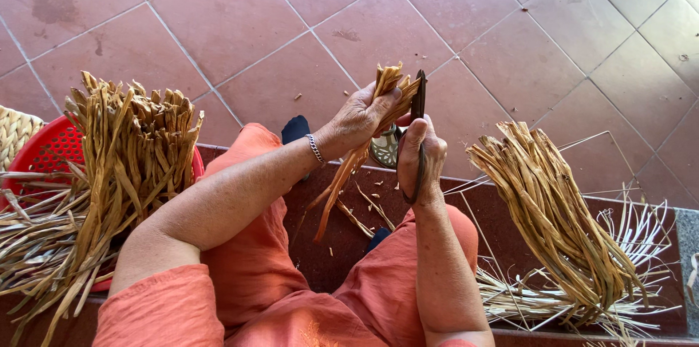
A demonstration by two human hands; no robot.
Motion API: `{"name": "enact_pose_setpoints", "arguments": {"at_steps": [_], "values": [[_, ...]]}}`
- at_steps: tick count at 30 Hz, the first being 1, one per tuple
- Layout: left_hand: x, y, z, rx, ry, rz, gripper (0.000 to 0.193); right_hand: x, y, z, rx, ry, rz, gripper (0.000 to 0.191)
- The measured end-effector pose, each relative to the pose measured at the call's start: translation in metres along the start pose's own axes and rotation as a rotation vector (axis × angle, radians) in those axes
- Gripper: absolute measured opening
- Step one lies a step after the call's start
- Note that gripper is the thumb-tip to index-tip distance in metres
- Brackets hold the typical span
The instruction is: The person sits on a tiled floor and uses scissors to trim bundles of dried plant stalks. They repeatedly cut the stalks to a uniform length and place the trimmed pieces into a red basket. The person also separates and aligns the stalks by hand before cutting.
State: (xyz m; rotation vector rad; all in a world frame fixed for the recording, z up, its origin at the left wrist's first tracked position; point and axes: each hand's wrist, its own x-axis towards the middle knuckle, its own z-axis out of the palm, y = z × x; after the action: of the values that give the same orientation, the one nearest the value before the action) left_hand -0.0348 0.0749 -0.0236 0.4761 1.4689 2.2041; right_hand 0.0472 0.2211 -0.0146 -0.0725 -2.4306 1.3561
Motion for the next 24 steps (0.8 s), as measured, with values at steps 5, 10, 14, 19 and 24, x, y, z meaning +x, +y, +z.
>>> {"name": "enact_pose_setpoints", "arguments": {"at_steps": [5,10,14,19,24], "values": [[-0.007,0.002,-0.001,0.104,-0.002,-0.035,0.043,0.025,0.015,-0.035,0.478,0.151,0.197,0.078],[-0.012,0.014,0.002,0.245,-0.084,0.062,0.047,0.016,0.009,-0.029,0.52,0.136,0.003,0.043],[-0.012,0.015,0.01,0.357,-0.106,0.09,0.046,0.0,-0.002,-0.018,0.415,0.209,-0.164,0.017],[-0.016,0.016,0.007,0.598,-0.139,0.025,0.054,-0.006,-0.015,-0.018,0.275,0.168,-0.172,0.015],[-0.019,0.019,0.005,0.707,-0.18,0.013,0.066,-0.004,-0.023,-0.02,0.21,0.185,-0.212,0.018]]}}
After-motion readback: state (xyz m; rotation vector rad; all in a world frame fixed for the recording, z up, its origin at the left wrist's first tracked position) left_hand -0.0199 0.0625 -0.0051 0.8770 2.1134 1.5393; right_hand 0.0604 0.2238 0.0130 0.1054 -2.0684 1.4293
